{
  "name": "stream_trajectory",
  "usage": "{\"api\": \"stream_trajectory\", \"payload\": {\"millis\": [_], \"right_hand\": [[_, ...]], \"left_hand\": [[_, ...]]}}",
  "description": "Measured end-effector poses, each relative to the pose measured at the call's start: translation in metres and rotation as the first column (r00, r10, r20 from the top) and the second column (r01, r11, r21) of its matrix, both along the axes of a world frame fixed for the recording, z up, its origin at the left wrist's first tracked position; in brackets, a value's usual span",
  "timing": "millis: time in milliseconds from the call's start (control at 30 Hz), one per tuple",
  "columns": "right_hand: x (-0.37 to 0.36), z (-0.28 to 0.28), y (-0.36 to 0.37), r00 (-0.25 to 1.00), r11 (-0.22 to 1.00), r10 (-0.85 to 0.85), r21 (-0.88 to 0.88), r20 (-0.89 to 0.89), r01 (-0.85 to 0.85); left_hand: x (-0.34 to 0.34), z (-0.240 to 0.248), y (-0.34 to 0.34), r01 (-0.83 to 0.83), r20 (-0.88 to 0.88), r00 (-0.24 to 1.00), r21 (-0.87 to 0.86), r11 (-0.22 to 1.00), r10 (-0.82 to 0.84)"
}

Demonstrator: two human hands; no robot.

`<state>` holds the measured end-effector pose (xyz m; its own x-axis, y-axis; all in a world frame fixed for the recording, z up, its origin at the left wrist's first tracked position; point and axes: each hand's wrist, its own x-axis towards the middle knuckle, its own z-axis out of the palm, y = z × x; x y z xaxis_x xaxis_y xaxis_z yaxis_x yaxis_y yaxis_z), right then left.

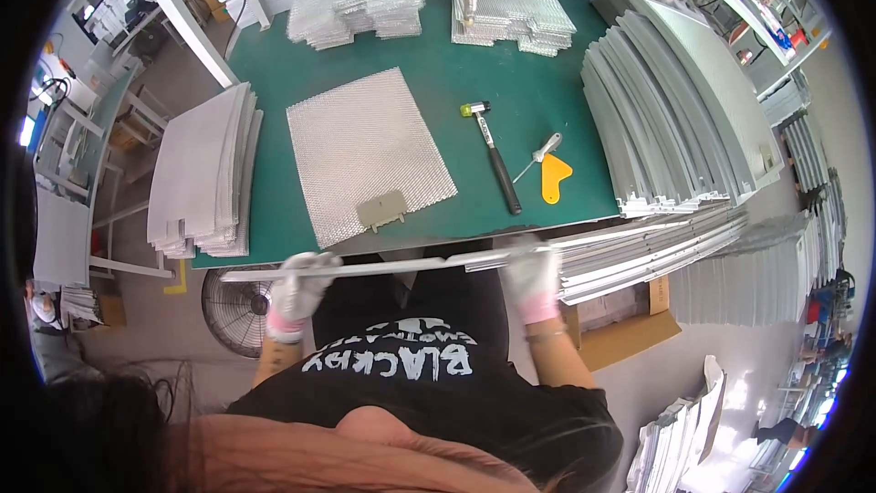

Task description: Assembling an industrial air filter unit by attaching metal frames to a mesh panel and securing housing components with an electric screwdriver.

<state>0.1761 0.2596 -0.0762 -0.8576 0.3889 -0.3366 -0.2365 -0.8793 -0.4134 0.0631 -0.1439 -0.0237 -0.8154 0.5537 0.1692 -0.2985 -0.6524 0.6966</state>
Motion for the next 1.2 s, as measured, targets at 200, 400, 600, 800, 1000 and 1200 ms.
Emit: {"api": "stream_trajectory", "payload": {"millis": [200, 400, 600, 800, 1000, 1200], "right_hand": [[0.052, 0.082, 0.141, 0.869, 0.829, -0.489, 0.353, 0.08, 0.434], [0.039, 0.212, 0.132, 0.715, 0.671, -0.583, 0.268, -0.387, 0.692], [-0.034, 0.254, 0.041, 0.803, 0.824, -0.076, 0.417, -0.591, 0.384], [-0.179, 0.142, -0.02, 0.959, 0.997, -0.003, 0.077, -0.284, 0.025], [-0.189, 0.051, -0.03, 0.983, 0.704, 0.186, 0.698, -0.003, -0.131], [-0.108, 0.053, -0.065, 0.83, 0.298, 0.403, 0.802, 0.386, -0.518]], "left_hand": [[-0.014, 0.049, -0.064, -0.521, 0.038, 0.854, 0.078, 0.85, 0.519], [-0.029, 0.059, -0.057, -0.281, -0.349, 0.901, -0.016, 0.96, 0.258], [-0.005, 0.048, -0.018, -0.286, -0.392, 0.918, -0.534, 0.796, 0.067], [0.013, 0.023, 0.02, -0.312, -0.123, 0.949, -0.495, 0.811, 0.29], [0.029, 0.015, 0.041, -0.916, -0.924, 0.348, -0.371, -0.151, 0.155], [0.059, -0.06, 0.114, 0.043, 0.613, 0.784, -0.212, 0.976, 0.099]]}}
